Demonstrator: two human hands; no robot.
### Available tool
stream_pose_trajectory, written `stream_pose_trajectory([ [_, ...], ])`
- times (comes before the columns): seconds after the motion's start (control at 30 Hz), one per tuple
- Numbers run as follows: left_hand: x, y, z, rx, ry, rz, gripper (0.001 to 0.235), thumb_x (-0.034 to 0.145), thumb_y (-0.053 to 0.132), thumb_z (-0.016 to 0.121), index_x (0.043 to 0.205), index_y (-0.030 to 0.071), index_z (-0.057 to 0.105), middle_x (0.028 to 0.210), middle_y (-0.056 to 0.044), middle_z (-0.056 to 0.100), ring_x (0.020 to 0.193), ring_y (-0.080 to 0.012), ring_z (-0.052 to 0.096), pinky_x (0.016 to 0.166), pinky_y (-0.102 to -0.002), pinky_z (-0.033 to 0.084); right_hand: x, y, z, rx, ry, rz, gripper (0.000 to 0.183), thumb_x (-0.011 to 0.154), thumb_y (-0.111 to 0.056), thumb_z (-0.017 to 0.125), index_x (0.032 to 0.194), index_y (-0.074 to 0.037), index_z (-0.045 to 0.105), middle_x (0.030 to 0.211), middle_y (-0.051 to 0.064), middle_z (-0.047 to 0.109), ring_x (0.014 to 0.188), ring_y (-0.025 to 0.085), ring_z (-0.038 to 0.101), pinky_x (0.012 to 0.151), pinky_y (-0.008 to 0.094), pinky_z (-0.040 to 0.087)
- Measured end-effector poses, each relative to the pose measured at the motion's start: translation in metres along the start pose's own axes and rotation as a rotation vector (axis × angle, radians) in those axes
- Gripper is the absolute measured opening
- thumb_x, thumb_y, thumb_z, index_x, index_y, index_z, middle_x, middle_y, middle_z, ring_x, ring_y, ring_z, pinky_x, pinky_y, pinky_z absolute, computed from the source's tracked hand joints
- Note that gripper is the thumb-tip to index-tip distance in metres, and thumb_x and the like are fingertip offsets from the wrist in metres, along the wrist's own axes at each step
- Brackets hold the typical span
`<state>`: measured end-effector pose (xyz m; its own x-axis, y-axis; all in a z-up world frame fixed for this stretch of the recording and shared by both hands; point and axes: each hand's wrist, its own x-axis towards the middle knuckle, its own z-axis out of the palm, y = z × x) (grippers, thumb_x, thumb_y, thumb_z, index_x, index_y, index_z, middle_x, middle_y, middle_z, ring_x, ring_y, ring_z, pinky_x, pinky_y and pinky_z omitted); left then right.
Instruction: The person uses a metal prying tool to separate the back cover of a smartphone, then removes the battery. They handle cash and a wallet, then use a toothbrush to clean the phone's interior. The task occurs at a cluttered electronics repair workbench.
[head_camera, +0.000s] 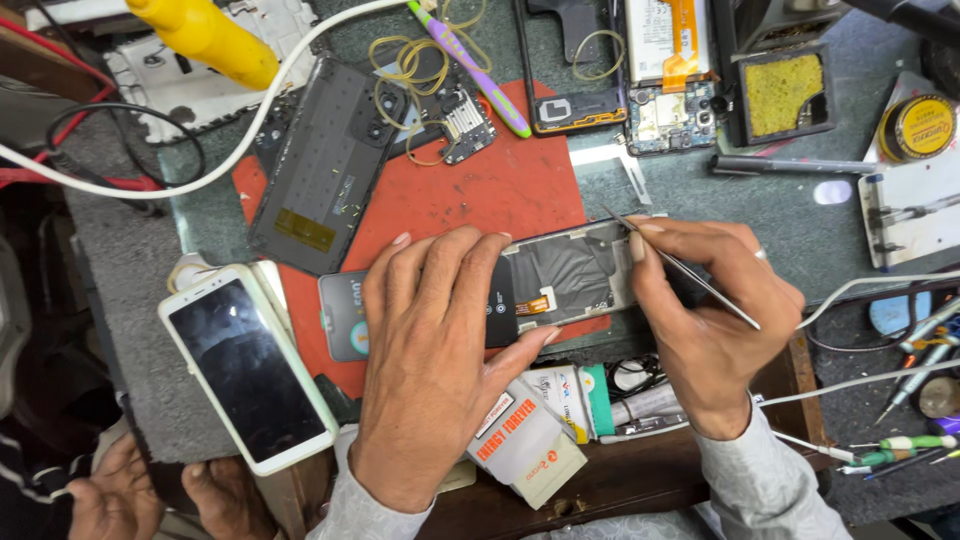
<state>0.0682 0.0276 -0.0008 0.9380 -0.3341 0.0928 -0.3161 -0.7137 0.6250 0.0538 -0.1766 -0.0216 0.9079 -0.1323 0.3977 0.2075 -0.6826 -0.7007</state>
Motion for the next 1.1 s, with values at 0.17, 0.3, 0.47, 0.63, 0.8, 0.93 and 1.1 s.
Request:
stream_pose_trajectory([
  [0.17,-0.001,0.0,0.002,0.005,0.016,-0.007,0.074,0.074,0.034,0.086,0.132,0.0,0.056,0.126,-0.012,0.055,0.122,-0.0315,0.05,0.116,-0.054,0.03,-0.004,-0.003,0.001,0.064,-0.046,-0.029,0.019,0.09,0.005,0.078,0.107,0.004,0.071,0.105,0.014,0.075,0.096,0.021,0.073,0.088,0.031,0.054],
  [0.3,-0.001,0.0,0.003,0.013,0.039,-0.003,0.074,0.074,0.034,0.087,0.132,-0.001,0.056,0.124,-0.012,0.055,0.12,-0.0305,0.052,0.116,-0.056,0.031,-0.009,-0.009,0.008,0.183,-0.117,0.041,0.021,0.092,0.004,0.08,0.11,0.003,0.072,0.107,0.012,0.076,0.091,0.02,0.073,0.084,0.027,0.056],
  [0.47,-0.005,0.0,0.01,0.059,0.087,-0.014,0.074,0.075,0.036,0.088,0.131,0.0,0.057,0.123,-0.012,0.055,0.118,-0.0306,0.052,0.116,-0.056,0.032,-0.011,-0.012,0.012,0.189,-0.128,0.02,0.021,0.092,0.005,0.081,0.11,0.003,0.071,0.105,0.014,0.075,0.098,0.023,0.074,0.088,0.028,0.058],
  [0.63,-0.008,-0.001,0.014,0.072,0.111,-0.027,0.075,0.074,0.04,0.088,0.13,0.0,0.058,0.123,-0.012,0.055,0.118,-0.0323,0.051,0.111,-0.055,0.035,-0.013,-0.015,0.02,0.292,-0.096,0.064,0.018,0.097,0.002,0.08,0.111,0.002,0.068,0.105,0.012,0.076,0.098,0.017,0.077,0.092,0.027,0.062],
  [0.8,-0.008,-0.001,0.015,0.085,0.118,-0.033,0.077,0.074,0.043,0.088,0.131,0.0,0.058,0.124,-0.011,0.055,0.119,-0.0317,0.051,0.109,-0.055,0.035,-0.013,-0.014,0.027,0.232,-0.096,0.083,0.024,0.094,0.002,0.081,0.116,0.004,0.072,0.108,0.013,0.077,0.092,0.015,0.076,0.08,0.023,0.061],
  [0.93,-0.01,-0.002,0.017,0.075,0.121,-0.03,0.077,0.075,0.044,0.087,0.131,0.0,0.058,0.125,-0.011,0.055,0.119,-0.0314,0.05,0.11,-0.055,0.035,-0.013,-0.013,0.026,0.227,-0.108,0.103,0.023,0.093,0.003,0.081,0.114,0.004,0.072,0.105,0.012,0.077,0.091,0.015,0.075,0.076,0.023,0.06],
  [1.1,-0.01,-0.003,0.018,0.066,0.118,-0.028,0.077,0.075,0.043,0.087,0.131,0.0,0.057,0.127,-0.011,0.055,0.12,-0.0312,0.05,0.11,-0.054,0.034,-0.009,-0.016,0.026,0.23,-0.127,0.019,0.02,0.094,0.006,0.079,0.113,0.004,0.073,0.109,0.013,0.077,0.09,0.017,0.076,0.082,0.025,0.06],
])
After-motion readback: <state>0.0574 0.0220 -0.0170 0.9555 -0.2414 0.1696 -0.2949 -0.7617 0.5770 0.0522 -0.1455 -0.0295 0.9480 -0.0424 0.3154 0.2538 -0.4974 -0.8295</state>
